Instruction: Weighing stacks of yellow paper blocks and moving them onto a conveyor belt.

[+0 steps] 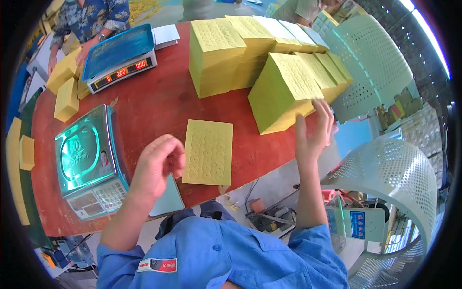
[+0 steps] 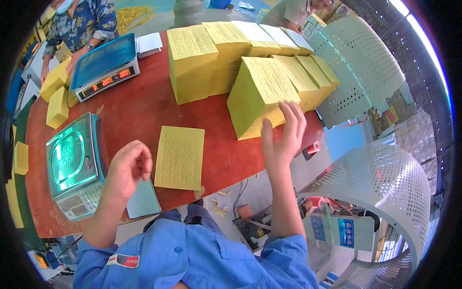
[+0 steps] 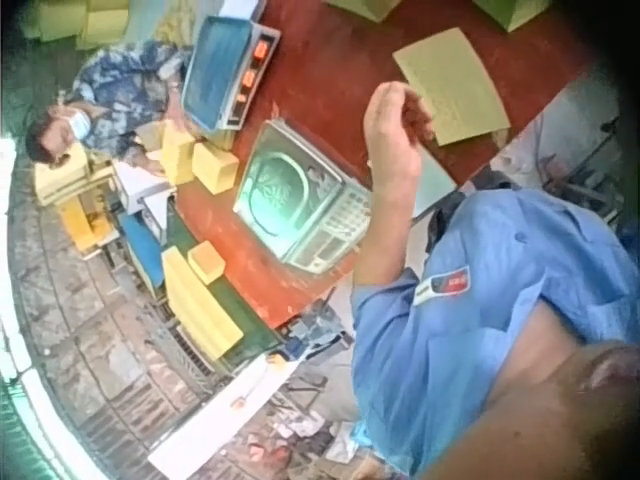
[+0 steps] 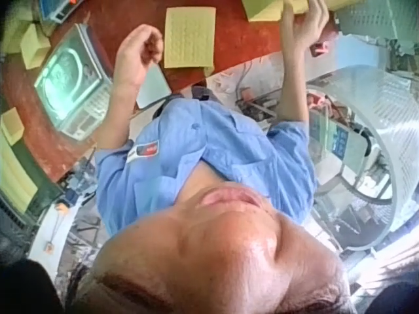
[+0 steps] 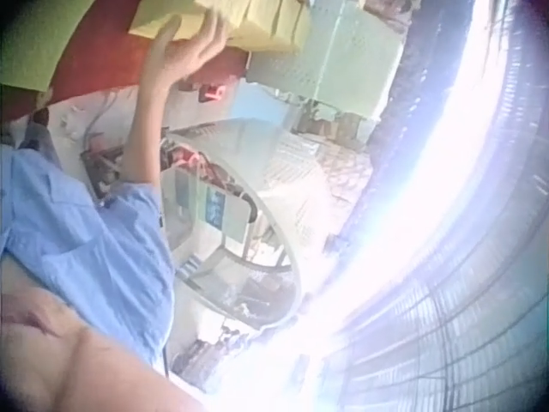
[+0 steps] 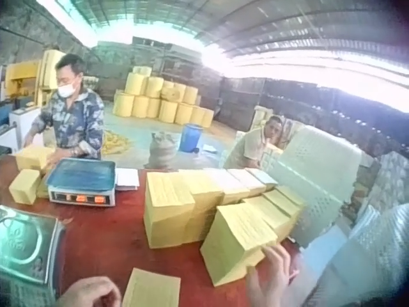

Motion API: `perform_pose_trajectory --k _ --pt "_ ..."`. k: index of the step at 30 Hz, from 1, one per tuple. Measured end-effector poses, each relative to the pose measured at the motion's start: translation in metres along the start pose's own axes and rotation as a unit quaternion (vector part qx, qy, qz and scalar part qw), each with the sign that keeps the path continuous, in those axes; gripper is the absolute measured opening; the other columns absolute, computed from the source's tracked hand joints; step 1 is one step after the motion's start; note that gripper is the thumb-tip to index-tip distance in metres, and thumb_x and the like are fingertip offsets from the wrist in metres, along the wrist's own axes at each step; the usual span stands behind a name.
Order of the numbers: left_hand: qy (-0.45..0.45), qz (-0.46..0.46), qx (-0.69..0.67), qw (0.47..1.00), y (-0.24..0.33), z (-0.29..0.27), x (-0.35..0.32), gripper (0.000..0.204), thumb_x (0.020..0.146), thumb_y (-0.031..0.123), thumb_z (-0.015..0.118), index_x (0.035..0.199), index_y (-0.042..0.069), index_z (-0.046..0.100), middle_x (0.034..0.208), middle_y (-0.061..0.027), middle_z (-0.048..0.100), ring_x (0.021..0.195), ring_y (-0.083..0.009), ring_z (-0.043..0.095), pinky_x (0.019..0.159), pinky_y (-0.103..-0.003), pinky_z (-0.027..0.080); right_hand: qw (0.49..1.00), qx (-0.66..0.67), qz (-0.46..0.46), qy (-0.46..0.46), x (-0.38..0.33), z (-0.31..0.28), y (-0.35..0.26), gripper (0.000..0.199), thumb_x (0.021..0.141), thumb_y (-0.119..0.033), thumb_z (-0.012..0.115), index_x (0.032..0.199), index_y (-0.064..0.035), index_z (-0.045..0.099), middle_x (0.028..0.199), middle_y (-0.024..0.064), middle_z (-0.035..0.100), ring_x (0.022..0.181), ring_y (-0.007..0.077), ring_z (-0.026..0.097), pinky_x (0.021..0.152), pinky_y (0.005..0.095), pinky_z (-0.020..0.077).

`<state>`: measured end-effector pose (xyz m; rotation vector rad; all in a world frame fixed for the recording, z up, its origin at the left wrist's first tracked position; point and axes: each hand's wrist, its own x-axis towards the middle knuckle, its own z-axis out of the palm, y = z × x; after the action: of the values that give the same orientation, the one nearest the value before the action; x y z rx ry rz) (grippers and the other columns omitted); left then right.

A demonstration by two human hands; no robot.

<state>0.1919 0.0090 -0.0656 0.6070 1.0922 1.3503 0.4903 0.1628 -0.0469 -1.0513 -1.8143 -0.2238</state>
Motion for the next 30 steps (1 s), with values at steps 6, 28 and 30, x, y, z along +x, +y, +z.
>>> perform_pose_trajectory --k 6,28,30 --pt "-0.111 -0.045 -0.016 0.993 -0.011 0.06 0.02 0.023 0.097 0.026 0.053 0.087 0.007 0.06 0.073 -0.0044 0.062 0.062 -0.0117 0.057 0.053 -0.026 0.048 0.989 -0.115 -0.005 -0.088 0.027 0.025 0.026 0.039 0.074 -0.012 0.073 0.111 -0.0088 0.063 0.115 0.0083 0.062 0.108 0.0289 0.056 0.092 0.0445 0.043" --pt "-0.23 -0.065 -0.029 0.971 -0.023 0.157 0.061 0.037 0.1 0.033 0.049 0.118 0.003 0.061 0.101 -0.0126 0.069 0.082 -0.0182 0.068 0.073 -0.032 0.056 0.985 0.108 0.131 0.002 0.061 -0.013 0.036 0.006 0.083 -0.004 0.065 0.084 0.002 0.066 0.08 0.0106 0.067 0.067 0.0158 0.064 0.067 0.028 0.0519" --pt "-0.212 -0.028 -0.107 0.971 -0.025 0.16 0.046 0.048 0.101 0.04 0.048 0.133 0.004 0.05 0.122 -0.0153 0.062 0.106 -0.0225 0.064 0.087 -0.039 0.054 0.992 0.113 0.057 0.027 0.052 -0.032 0.007 0.005 0.081 -0.002 0.066 0.085 0.0016 0.066 0.08 0.0111 0.067 0.068 0.0181 0.065 0.068 0.0284 0.0522"
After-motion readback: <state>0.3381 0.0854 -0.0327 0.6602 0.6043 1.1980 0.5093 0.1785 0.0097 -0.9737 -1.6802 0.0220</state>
